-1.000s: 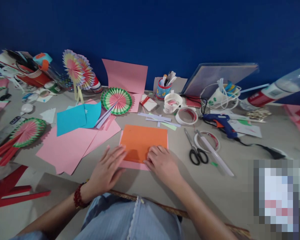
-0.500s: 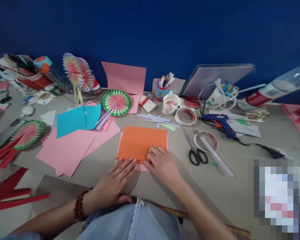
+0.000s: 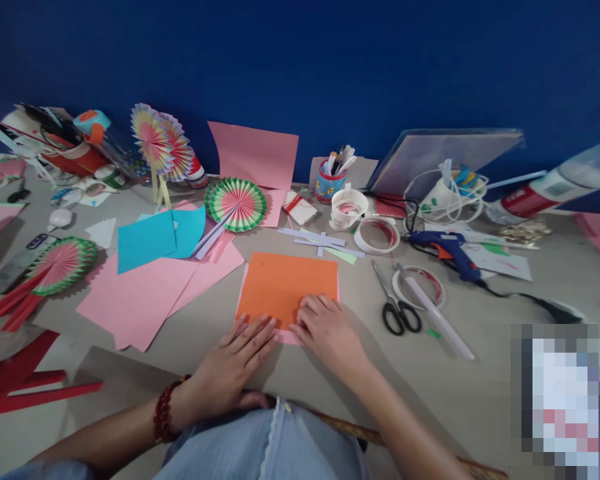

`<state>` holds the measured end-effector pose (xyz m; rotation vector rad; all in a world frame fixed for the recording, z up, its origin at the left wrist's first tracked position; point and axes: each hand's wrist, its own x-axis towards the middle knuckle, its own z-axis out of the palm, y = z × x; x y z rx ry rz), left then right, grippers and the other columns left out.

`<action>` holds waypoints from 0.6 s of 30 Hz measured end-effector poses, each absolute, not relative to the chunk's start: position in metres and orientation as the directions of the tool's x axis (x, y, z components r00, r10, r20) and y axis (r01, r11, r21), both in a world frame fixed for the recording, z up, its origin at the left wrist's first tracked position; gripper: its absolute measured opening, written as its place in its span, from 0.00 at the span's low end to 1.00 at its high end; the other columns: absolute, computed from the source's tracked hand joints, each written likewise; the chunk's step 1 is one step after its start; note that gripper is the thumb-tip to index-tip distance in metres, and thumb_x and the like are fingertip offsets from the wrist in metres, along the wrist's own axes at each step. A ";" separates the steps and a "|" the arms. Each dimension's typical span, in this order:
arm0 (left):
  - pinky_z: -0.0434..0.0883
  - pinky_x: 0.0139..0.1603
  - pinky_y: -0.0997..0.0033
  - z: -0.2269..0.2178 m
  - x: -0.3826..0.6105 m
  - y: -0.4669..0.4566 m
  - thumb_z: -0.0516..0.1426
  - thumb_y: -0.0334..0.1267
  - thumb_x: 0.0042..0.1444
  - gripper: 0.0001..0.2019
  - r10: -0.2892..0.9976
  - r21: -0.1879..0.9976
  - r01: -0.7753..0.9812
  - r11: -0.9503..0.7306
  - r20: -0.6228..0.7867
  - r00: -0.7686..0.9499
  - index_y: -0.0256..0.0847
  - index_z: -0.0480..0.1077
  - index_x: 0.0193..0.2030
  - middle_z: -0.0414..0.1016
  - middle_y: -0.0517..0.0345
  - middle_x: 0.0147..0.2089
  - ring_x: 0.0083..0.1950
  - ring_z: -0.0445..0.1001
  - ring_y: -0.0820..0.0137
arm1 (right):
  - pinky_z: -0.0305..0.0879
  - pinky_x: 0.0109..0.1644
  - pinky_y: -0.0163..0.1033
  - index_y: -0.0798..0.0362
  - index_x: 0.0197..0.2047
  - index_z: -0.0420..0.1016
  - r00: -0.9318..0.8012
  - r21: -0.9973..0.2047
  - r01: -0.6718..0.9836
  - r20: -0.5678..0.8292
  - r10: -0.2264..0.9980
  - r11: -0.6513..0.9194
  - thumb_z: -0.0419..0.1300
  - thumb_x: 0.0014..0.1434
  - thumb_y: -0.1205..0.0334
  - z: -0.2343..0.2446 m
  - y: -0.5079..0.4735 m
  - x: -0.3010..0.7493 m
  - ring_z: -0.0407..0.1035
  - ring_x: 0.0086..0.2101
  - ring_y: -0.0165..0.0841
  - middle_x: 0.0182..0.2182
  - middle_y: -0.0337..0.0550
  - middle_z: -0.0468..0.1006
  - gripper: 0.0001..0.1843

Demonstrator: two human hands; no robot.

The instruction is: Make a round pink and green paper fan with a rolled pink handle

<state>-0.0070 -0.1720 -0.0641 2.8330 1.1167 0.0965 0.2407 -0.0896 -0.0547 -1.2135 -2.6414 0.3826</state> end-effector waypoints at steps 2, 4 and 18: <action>0.38 0.74 0.46 -0.064 -0.007 -0.172 0.40 0.70 0.60 0.48 0.687 0.110 0.681 -0.724 0.024 0.726 0.32 0.45 0.75 0.46 0.43 0.77 0.77 0.41 0.52 | 0.60 0.43 0.42 0.52 0.32 0.70 -0.639 -0.320 0.709 0.084 0.765 0.628 0.66 0.62 0.60 -0.055 -0.090 0.241 0.67 0.38 0.38 0.38 0.43 0.76 0.10; 0.39 0.74 0.46 -0.064 -0.006 -0.173 0.40 0.70 0.60 0.48 0.690 0.109 0.684 -0.721 0.024 0.724 0.33 0.45 0.75 0.47 0.43 0.76 0.77 0.41 0.52 | 0.60 0.43 0.42 0.52 0.32 0.70 -0.636 -0.326 0.711 0.080 0.767 0.623 0.66 0.62 0.59 -0.055 -0.090 0.241 0.67 0.38 0.38 0.38 0.43 0.76 0.10; 0.33 0.73 0.41 -0.064 -0.006 -0.174 0.39 0.70 0.60 0.47 0.696 0.068 0.694 -0.717 -0.004 0.718 0.34 0.50 0.74 0.46 0.43 0.77 0.77 0.40 0.50 | 0.61 0.43 0.43 0.52 0.31 0.69 -0.620 -0.356 0.716 0.070 0.781 0.601 0.66 0.62 0.60 -0.053 -0.092 0.239 0.67 0.38 0.39 0.37 0.43 0.75 0.10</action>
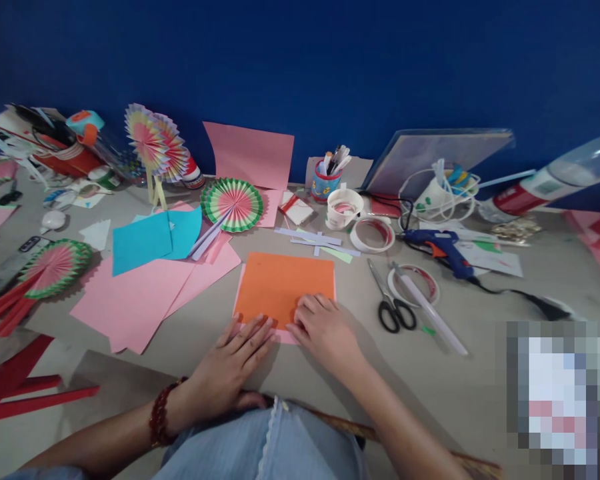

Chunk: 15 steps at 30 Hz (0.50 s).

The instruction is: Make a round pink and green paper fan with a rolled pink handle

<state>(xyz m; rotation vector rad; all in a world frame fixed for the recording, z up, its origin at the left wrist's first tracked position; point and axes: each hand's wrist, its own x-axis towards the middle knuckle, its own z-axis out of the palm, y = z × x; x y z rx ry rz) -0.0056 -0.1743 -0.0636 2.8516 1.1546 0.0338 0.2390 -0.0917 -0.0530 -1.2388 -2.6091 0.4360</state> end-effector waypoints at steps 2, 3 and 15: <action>0.34 0.73 0.42 -0.062 -0.005 -0.174 0.39 0.70 0.60 0.46 0.702 0.068 0.700 -0.711 -0.002 0.712 0.35 0.51 0.74 0.47 0.44 0.76 0.77 0.40 0.51 | 0.61 0.43 0.43 0.52 0.32 0.69 -0.608 -0.351 0.727 0.072 0.791 0.590 0.65 0.62 0.61 -0.050 -0.094 0.242 0.67 0.39 0.39 0.38 0.44 0.74 0.10; 0.34 0.73 0.42 -0.061 -0.005 -0.174 0.39 0.70 0.60 0.46 0.703 0.068 0.702 -0.709 0.000 0.711 0.35 0.51 0.74 0.47 0.45 0.77 0.77 0.40 0.51 | 0.61 0.44 0.44 0.52 0.32 0.69 -0.598 -0.348 0.734 0.073 0.798 0.583 0.64 0.63 0.61 -0.049 -0.095 0.245 0.67 0.40 0.39 0.38 0.44 0.74 0.10; 0.31 0.74 0.42 -0.062 -0.003 -0.172 0.42 0.70 0.60 0.45 0.692 0.059 0.690 -0.722 0.038 0.721 0.41 0.50 0.74 0.49 0.52 0.76 0.77 0.39 0.51 | 0.64 0.48 0.44 0.50 0.34 0.70 -0.481 -0.480 0.747 0.087 0.872 0.460 0.56 0.68 0.62 -0.043 -0.110 0.293 0.68 0.42 0.37 0.39 0.44 0.74 0.08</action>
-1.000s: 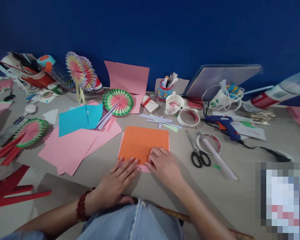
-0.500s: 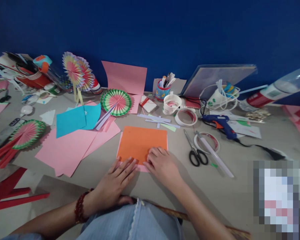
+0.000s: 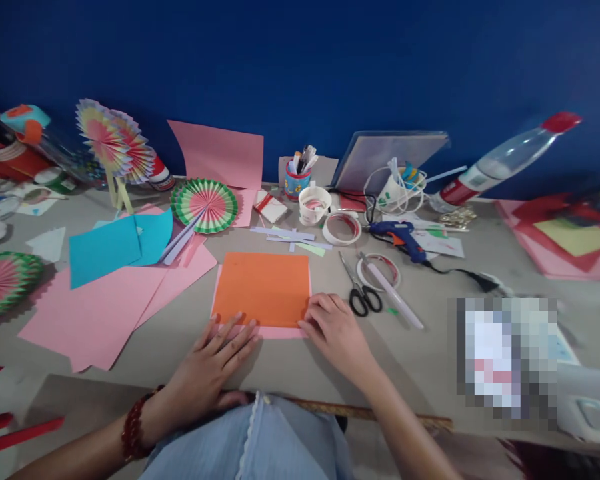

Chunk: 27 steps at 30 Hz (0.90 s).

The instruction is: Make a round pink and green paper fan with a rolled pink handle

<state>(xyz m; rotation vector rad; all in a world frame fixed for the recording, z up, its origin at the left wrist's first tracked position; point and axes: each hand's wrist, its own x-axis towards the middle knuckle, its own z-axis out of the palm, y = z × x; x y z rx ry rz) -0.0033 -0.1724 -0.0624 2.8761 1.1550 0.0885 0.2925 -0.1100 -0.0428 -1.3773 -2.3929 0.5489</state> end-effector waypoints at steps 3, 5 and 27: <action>0.31 0.74 0.41 -0.063 -0.003 -0.173 0.43 0.70 0.60 0.45 0.693 0.051 0.691 -0.721 0.031 0.720 0.40 0.49 0.75 0.49 0.52 0.76 0.77 0.40 0.49 | 0.65 0.48 0.44 0.50 0.33 0.70 -0.467 -0.453 0.766 0.094 0.879 0.455 0.57 0.67 0.62 -0.045 -0.111 0.292 0.69 0.41 0.38 0.39 0.45 0.74 0.09; 0.33 0.74 0.41 -0.062 -0.003 -0.173 0.44 0.69 0.60 0.45 0.695 0.048 0.694 -0.719 0.029 0.718 0.41 0.49 0.75 0.48 0.52 0.76 0.77 0.40 0.49 | 0.64 0.48 0.44 0.50 0.32 0.70 -0.465 -0.432 0.779 0.090 0.881 0.455 0.58 0.67 0.62 -0.045 -0.110 0.291 0.68 0.41 0.38 0.38 0.44 0.74 0.09; 0.36 0.74 0.41 -0.065 -0.004 -0.175 0.46 0.69 0.59 0.45 0.705 0.061 0.703 -0.708 0.017 0.709 0.42 0.48 0.75 0.50 0.49 0.76 0.77 0.42 0.49 | 0.66 0.53 0.49 0.52 0.42 0.75 -0.492 -0.260 0.817 0.154 0.857 0.515 0.57 0.66 0.64 -0.059 -0.118 0.294 0.69 0.47 0.42 0.45 0.50 0.77 0.05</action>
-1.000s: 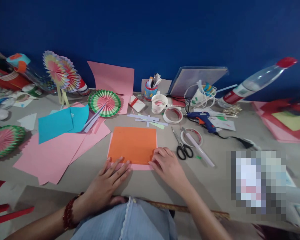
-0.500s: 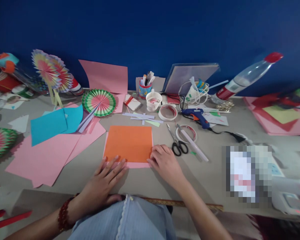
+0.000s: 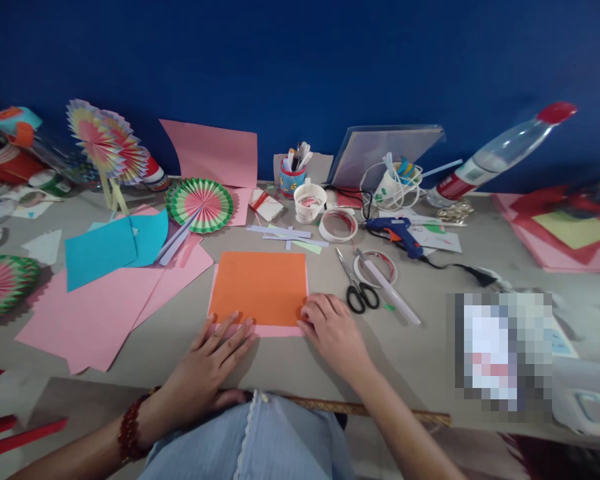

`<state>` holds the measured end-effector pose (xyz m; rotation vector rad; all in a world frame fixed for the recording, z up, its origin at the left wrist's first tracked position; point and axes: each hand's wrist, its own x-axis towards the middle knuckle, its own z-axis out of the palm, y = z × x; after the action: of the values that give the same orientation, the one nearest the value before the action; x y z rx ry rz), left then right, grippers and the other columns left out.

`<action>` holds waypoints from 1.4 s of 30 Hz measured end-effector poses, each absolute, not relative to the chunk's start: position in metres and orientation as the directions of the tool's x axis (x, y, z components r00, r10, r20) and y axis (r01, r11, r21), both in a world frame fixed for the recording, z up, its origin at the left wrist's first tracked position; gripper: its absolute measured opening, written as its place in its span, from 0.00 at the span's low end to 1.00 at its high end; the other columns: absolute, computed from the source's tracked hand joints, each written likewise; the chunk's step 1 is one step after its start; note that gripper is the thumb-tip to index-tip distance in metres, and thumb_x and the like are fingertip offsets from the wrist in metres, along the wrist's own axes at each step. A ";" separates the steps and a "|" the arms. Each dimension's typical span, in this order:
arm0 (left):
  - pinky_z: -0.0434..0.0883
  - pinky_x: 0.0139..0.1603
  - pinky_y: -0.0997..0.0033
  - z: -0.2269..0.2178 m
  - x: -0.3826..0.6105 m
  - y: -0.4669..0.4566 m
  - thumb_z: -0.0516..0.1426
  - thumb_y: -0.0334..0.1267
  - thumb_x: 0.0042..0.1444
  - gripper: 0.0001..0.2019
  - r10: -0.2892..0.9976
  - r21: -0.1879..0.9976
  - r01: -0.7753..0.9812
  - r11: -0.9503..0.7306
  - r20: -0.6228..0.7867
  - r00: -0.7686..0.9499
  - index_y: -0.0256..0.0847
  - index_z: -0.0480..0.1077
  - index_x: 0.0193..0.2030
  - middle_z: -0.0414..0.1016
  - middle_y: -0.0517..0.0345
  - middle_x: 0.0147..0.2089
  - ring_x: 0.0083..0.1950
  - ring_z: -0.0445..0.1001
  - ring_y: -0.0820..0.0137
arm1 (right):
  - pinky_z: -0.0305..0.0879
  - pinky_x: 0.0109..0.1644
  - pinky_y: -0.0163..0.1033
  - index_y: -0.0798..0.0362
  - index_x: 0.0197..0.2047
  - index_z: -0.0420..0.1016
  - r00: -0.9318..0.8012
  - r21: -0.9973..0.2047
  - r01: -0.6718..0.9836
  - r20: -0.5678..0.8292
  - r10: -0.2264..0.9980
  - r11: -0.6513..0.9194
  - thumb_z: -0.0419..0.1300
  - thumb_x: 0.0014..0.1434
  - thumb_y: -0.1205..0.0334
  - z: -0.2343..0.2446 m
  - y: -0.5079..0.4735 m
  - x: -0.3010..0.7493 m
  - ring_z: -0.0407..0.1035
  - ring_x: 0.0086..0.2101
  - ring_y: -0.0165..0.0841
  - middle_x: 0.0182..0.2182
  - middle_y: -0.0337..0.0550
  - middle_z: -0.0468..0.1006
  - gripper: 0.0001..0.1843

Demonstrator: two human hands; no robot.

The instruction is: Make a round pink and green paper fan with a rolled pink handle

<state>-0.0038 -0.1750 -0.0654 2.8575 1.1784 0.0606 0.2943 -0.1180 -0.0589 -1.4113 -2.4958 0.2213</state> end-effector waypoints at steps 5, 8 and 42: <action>0.35 0.74 0.41 -0.066 -0.004 -0.175 0.46 0.70 0.59 0.45 0.698 0.061 0.695 -0.716 0.042 0.715 0.41 0.48 0.75 0.52 0.48 0.75 0.77 0.42 0.49 | 0.52 0.66 0.62 0.39 0.65 0.66 -0.639 -0.122 0.738 0.191 0.745 0.664 0.57 0.64 0.71 -0.056 -0.132 0.277 0.65 0.56 0.44 0.61 0.43 0.72 0.29; 0.33 0.74 0.42 -0.065 -0.005 -0.174 0.45 0.69 0.60 0.45 0.692 0.051 0.691 -0.721 0.042 0.720 0.40 0.47 0.75 0.53 0.49 0.75 0.76 0.43 0.49 | 0.44 0.70 0.64 0.38 0.68 0.61 -0.692 -0.154 0.690 0.144 0.707 0.707 0.57 0.67 0.65 -0.055 -0.140 0.260 0.63 0.59 0.43 0.65 0.39 0.67 0.29; 0.34 0.73 0.39 -0.056 0.008 -0.171 0.47 0.65 0.63 0.42 0.685 0.173 0.678 -0.714 -0.028 0.728 0.39 0.48 0.75 0.49 0.46 0.76 0.77 0.43 0.49 | 0.59 0.64 0.53 0.56 0.68 0.62 -0.601 -0.156 0.768 0.158 0.783 0.621 0.56 0.67 0.49 -0.067 -0.156 0.267 0.61 0.61 0.45 0.67 0.46 0.63 0.32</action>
<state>0.0079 -0.1710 -0.0563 2.7584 1.0974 0.0570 0.2674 -0.1562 -0.0671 -1.2782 -2.6335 0.1060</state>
